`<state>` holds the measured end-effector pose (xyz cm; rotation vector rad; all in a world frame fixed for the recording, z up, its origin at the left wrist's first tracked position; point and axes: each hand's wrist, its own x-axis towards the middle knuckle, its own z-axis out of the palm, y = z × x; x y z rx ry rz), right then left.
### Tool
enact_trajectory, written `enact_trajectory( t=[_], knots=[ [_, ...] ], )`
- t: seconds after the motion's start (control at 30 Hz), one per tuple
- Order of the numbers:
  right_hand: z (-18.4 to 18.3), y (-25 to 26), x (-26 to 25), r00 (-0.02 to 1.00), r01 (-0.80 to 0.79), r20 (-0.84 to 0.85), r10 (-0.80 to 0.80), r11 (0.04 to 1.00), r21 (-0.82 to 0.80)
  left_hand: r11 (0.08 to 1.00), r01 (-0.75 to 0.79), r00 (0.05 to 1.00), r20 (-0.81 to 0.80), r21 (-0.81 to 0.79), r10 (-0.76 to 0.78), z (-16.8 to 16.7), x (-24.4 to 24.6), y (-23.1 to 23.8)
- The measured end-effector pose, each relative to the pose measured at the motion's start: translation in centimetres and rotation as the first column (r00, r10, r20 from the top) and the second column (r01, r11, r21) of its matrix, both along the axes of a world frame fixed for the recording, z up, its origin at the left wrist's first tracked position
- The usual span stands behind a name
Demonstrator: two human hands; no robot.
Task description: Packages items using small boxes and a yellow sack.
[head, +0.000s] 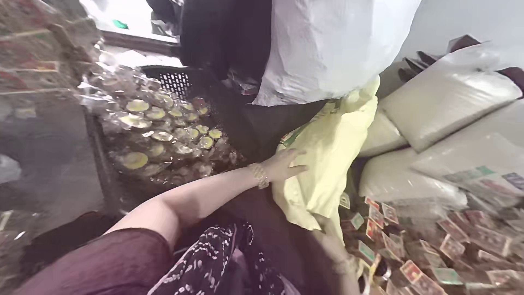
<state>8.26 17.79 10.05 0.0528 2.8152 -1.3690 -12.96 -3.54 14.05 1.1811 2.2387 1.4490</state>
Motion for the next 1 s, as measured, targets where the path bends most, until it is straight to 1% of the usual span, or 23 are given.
enact_trajectory(
  t=[0.03,0.07,0.13,0.2,0.27,0.3,0.33,0.37,0.43,0.47,0.5,0.53,0.6,0.63,0.7,0.77,0.8,0.83,0.87,0.9,0.93,1.0],
  knots=[
    [-1.4,-1.3,-0.1,0.993,-0.041,0.106,0.050,0.996,-0.085,0.999,-0.043,0.997,0.070,0.013,0.042,0.5,-0.1,2.8],
    [-2.7,-2.7,-0.3,0.971,-0.058,0.223,0.090,0.988,-0.144,0.995,-0.097,0.990,0.107,0.002,0.096,0.9,-0.5,5.6],
    [-4.9,-4.9,-0.3,0.897,-0.100,0.407,0.174,0.976,-0.196,0.978,-0.197,0.976,0.079,-0.075,0.203,1.3,-1.4,10.9],
    [-6.7,-6.0,-0.7,0.846,-0.194,0.465,0.260,0.964,-0.184,0.956,-0.263,0.963,0.029,-0.132,0.269,1.0,-3.0,15.1],
    [-7.2,-6.0,-0.9,0.835,-0.239,0.468,0.289,0.957,-0.164,0.940,-0.267,0.958,0.048,-0.213,0.283,0.3,-4.2,17.7],
    [-7.3,-5.8,-0.8,0.845,-0.244,0.450,0.289,0.957,-0.156,0.927,-0.237,0.959,0.083,-0.292,0.271,0.1,-4.2,18.2],
    [-7.5,-5.5,-0.7,0.855,-0.244,0.434,0.283,0.959,-0.146,0.907,-0.172,0.966,0.114,-0.384,0.231,-0.3,-4.0,18.4],
    [-7.8,-5.3,-0.6,0.864,-0.243,0.421,0.274,0.962,-0.128,0.879,-0.077,0.979,0.131,-0.470,0.156,-0.9,-3.9,18.5],
    [-8.5,-5.1,-0.8,0.880,-0.248,0.399,0.258,0.966,-0.077,0.841,0.074,0.990,0.138,-0.535,0.001,-2.2,-3.1,18.9],
    [-8.7,-5.2,-1.0,0.880,-0.260,0.400,0.257,0.964,-0.046,0.827,0.107,0.992,0.121,-0.552,-0.048,-2.6,-2.3,19.1],
    [-8.8,-5.3,-1.2,0.871,-0.278,0.418,0.259,0.960,-0.017,0.831,0.092,0.994,0.099,-0.548,-0.045,-3.2,-1.7,19.4],
    [-8.8,-5.5,-1.5,0.856,-0.298,0.444,0.266,0.955,0.003,0.856,0.040,0.996,0.086,-0.515,0.006,-3.6,-1.2,19.7],
    [-8.7,-6.0,-1.8,0.836,-0.332,0.465,0.290,0.943,0.008,0.905,-0.132,0.980,0.085,-0.403,0.181,-4.3,-1.3,21.0],
    [-8.3,-6.3,-1.9,0.824,-0.341,0.480,0.300,0.940,-0.002,0.912,-0.203,0.966,0.081,-0.356,0.247,-4.4,-1.7,21.9],
    [-7.5,-6.7,-2.1,0.800,-0.377,0.509,0.316,0.926,0.017,0.915,-0.249,0.954,0.084,-0.317,0.289,-4.2,-2.6,23.8],
    [-7.8,-6.5,-2.1,0.802,-0.389,0.507,0.316,0.920,0.042,0.925,-0.236,0.957,0.093,-0.299,0.275,-3.9,-3.5,25.6],
    [-8.1,-6.4,-2.0,0.811,-0.382,0.495,0.311,0.923,0.045,0.922,-0.236,0.956,0.098,-0.306,0.278,-3.5,-3.4,26.3],
    [-8.5,-6.2,-1.9,0.816,-0.374,0.493,0.302,0.926,0.051,0.913,-0.213,0.954,0.129,-0.347,0.271,-2.1,-2.8,26.2],
    [-8.7,-6.0,-1.9,0.819,-0.362,0.493,0.293,0.931,0.048,0.889,-0.148,0.951,0.185,-0.434,0.248,0.4,-2.0,25.0],
    [-8.6,-5.8,-1.8,0.823,-0.356,0.487,0.292,0.933,0.043,0.869,-0.041,0.939,0.278,-0.493,0.202,3.5,-1.0,23.0],
    [-8.5,-5.7,-1.8,0.822,-0.364,0.486,0.298,0.930,0.045,0.872,0.013,0.940,0.304,-0.489,0.156,5.2,-0.3,21.2],
    [-8.4,-5.5,-2.0,0.808,-0.384,0.500,0.311,0.922,0.046,0.884,0.091,0.962,0.270,-0.458,0.040,6.3,0.3,19.8]
  ],
)
